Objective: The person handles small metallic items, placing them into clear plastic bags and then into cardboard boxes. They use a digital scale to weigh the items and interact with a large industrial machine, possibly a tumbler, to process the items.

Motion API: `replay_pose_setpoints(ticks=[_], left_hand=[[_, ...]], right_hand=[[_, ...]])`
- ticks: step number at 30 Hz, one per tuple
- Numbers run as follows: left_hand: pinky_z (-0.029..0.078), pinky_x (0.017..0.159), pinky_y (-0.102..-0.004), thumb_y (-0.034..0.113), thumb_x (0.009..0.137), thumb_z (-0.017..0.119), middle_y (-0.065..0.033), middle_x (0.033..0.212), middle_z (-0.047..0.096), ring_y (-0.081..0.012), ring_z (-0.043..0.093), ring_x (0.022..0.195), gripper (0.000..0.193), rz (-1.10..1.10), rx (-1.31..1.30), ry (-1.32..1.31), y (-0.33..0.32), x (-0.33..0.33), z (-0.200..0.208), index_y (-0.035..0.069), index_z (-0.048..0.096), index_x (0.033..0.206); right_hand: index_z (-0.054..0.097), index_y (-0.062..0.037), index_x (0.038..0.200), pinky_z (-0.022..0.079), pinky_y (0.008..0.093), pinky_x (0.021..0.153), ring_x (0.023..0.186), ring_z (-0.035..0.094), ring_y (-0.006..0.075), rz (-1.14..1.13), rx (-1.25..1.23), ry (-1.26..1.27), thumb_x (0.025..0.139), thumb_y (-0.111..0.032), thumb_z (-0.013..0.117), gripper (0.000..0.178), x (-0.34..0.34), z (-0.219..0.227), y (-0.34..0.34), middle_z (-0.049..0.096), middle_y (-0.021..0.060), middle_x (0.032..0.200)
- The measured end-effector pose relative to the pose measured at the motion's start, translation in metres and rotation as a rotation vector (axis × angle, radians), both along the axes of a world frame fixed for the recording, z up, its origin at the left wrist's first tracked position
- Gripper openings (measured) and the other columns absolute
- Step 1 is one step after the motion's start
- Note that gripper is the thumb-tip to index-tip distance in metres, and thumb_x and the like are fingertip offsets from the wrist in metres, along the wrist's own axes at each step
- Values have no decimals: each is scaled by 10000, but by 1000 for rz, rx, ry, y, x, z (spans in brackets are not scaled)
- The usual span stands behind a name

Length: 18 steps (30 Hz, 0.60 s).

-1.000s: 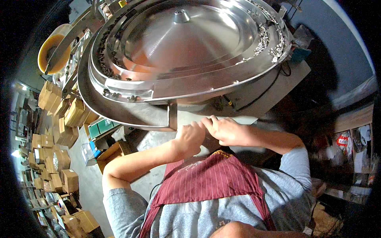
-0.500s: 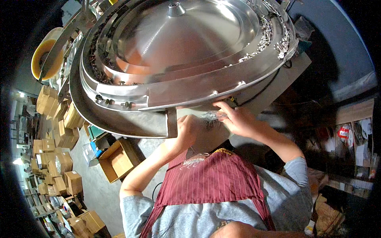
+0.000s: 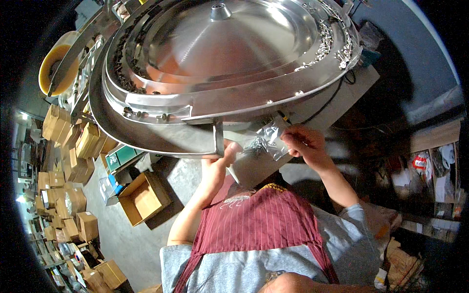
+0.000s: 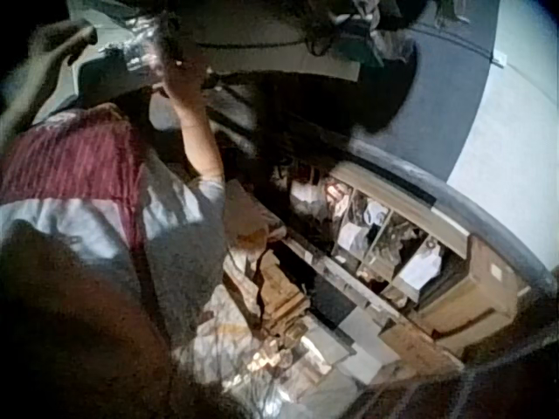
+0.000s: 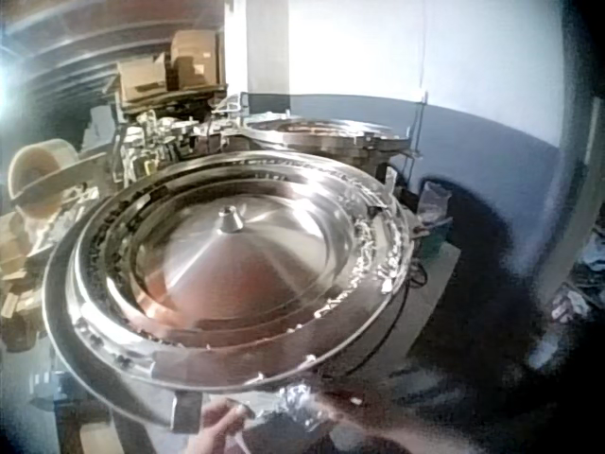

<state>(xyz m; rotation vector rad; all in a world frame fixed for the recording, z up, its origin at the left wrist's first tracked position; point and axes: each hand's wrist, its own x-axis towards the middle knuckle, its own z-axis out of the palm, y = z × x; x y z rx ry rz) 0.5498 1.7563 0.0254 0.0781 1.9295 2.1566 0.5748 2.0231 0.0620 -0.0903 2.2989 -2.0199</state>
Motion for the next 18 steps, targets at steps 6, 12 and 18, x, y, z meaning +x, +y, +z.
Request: replay_pose_setpoints(ticks=[6,12,18], left_hand=[[361,570,-219,148,940,602,-22,774,611,-72,495,636,181,-73,68,33,4,16,19,-13,666,994],[497,791,-325,-3,837,653,-107,929,666,-208,627,835,285,-178,-332,607,16,26,17,-9,628,1120],[487,815,-421,-3,781,656,-163,1064,608,-326,588,960,377,-548,-578,1159,24,27,-9,-5,604,1154]], right_hand=[[696,35,1024,365,220,448,510,503,68,-128,-278,-121,881,-93,685,192,20,-9,15,613,34,642],[669,80,1060,494,344,601,605,589,201,-536,-568,105,793,-174,655,369,77,-57,38,673,148,785],[595,88,1236,527,368,811,840,648,201,-976,-447,91,944,-204,520,419,188,-97,57,660,207,1166]])
